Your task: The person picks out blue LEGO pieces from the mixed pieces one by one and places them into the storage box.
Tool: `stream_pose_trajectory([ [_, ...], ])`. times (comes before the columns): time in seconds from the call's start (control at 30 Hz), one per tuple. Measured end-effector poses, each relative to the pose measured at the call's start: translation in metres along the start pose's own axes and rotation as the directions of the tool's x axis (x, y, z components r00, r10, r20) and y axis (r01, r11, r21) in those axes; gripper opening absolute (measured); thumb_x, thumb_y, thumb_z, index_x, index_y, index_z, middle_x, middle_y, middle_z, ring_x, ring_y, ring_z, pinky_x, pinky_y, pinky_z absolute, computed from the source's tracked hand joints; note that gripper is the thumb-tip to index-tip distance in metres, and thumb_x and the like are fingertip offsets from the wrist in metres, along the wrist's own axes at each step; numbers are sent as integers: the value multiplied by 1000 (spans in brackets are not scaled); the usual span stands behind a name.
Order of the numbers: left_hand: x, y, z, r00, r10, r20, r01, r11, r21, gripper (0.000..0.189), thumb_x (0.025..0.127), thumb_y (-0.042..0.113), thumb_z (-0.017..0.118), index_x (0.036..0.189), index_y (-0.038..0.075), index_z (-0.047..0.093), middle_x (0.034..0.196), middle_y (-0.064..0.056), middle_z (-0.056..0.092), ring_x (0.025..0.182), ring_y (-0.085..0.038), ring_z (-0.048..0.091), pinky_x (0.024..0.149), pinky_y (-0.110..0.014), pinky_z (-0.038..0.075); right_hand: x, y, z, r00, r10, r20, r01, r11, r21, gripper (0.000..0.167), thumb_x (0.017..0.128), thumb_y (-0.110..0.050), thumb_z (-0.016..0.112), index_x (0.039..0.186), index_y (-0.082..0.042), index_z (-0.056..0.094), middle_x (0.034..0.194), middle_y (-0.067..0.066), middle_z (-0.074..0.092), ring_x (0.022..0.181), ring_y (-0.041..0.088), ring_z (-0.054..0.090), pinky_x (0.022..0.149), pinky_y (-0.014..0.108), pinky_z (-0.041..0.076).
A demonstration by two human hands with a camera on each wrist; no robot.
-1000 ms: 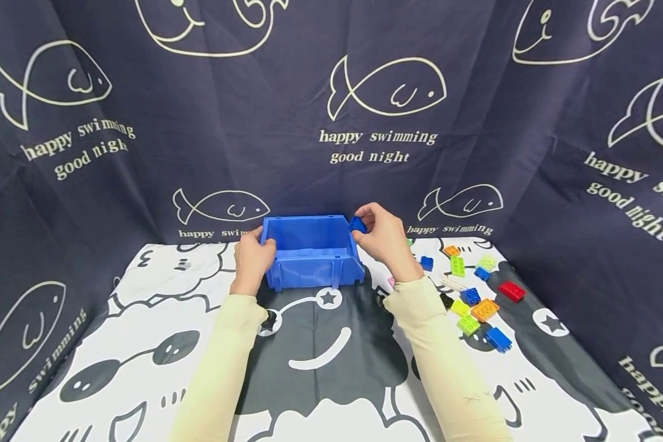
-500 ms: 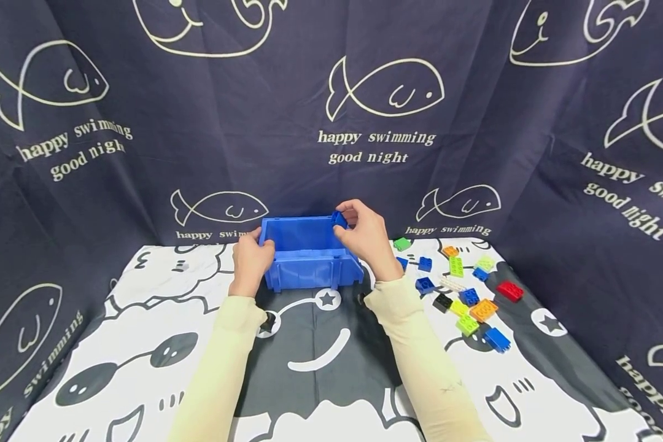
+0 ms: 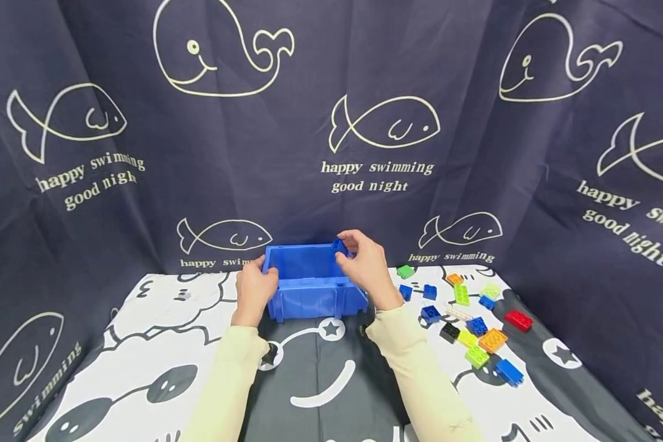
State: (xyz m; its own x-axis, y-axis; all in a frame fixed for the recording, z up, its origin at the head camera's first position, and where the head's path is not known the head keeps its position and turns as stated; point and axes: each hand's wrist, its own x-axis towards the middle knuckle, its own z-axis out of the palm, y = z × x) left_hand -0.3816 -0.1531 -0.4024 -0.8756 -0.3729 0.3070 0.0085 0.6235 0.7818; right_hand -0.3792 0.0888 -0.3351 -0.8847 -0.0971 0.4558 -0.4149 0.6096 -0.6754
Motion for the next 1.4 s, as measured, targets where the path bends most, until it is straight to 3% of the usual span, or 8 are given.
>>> stream_pose_trajectory([
  [0.2, 5, 4, -1, 1000, 13, -3, -13, 1000, 4, 52, 90, 18, 60, 139, -1, 64, 133, -26, 66, 120, -50, 63, 98, -57, 50, 3, 0, 10, 1000, -9, 17, 9, 1000, -14, 36, 92, -16, 73, 127, -11, 68, 124, 12, 73, 115, 27, 69, 98, 43, 56],
  [0.63, -3, -3, 3, 1000, -20, 0, 20, 1000, 12, 52, 88, 18, 62, 137, 0, 65, 133, -25, 66, 123, -50, 61, 100, -57, 49, -4, 4, 28, 998, -39, 59, 42, 998, -55, 37, 91, -14, 73, 127, -11, 71, 123, 11, 74, 113, 26, 71, 96, 43, 57],
  [0.87, 2, 0, 3, 999, -33, 24, 32, 999, 27, 54, 89, 19, 59, 140, 1, 63, 134, -24, 66, 122, -51, 61, 100, -59, 49, 1, 4, 30, 997, -1, 78, 6, 998, -68, 38, 92, -14, 73, 129, -13, 71, 127, 9, 73, 117, 25, 70, 97, 42, 57],
  [1.03, 6, 2, -1, 1000, -24, 1, 24, 999, 27, 53, 89, 18, 60, 140, 1, 64, 134, -25, 66, 122, -50, 61, 100, -58, 49, 4, 1, 32, 996, -35, 81, 40, 998, -57, 38, 92, -15, 72, 130, -13, 71, 126, 9, 73, 115, 24, 70, 96, 41, 57],
  [1.4, 5, 1, 0, 999, -37, 30, 37, 999, 27, 54, 90, 19, 60, 141, 2, 63, 134, -25, 65, 124, -51, 60, 101, -58, 48, 2, 1, 35, 993, -50, 104, 58, 996, -67, 39, 92, -14, 72, 131, -12, 71, 125, 8, 74, 108, 22, 72, 92, 38, 58],
])
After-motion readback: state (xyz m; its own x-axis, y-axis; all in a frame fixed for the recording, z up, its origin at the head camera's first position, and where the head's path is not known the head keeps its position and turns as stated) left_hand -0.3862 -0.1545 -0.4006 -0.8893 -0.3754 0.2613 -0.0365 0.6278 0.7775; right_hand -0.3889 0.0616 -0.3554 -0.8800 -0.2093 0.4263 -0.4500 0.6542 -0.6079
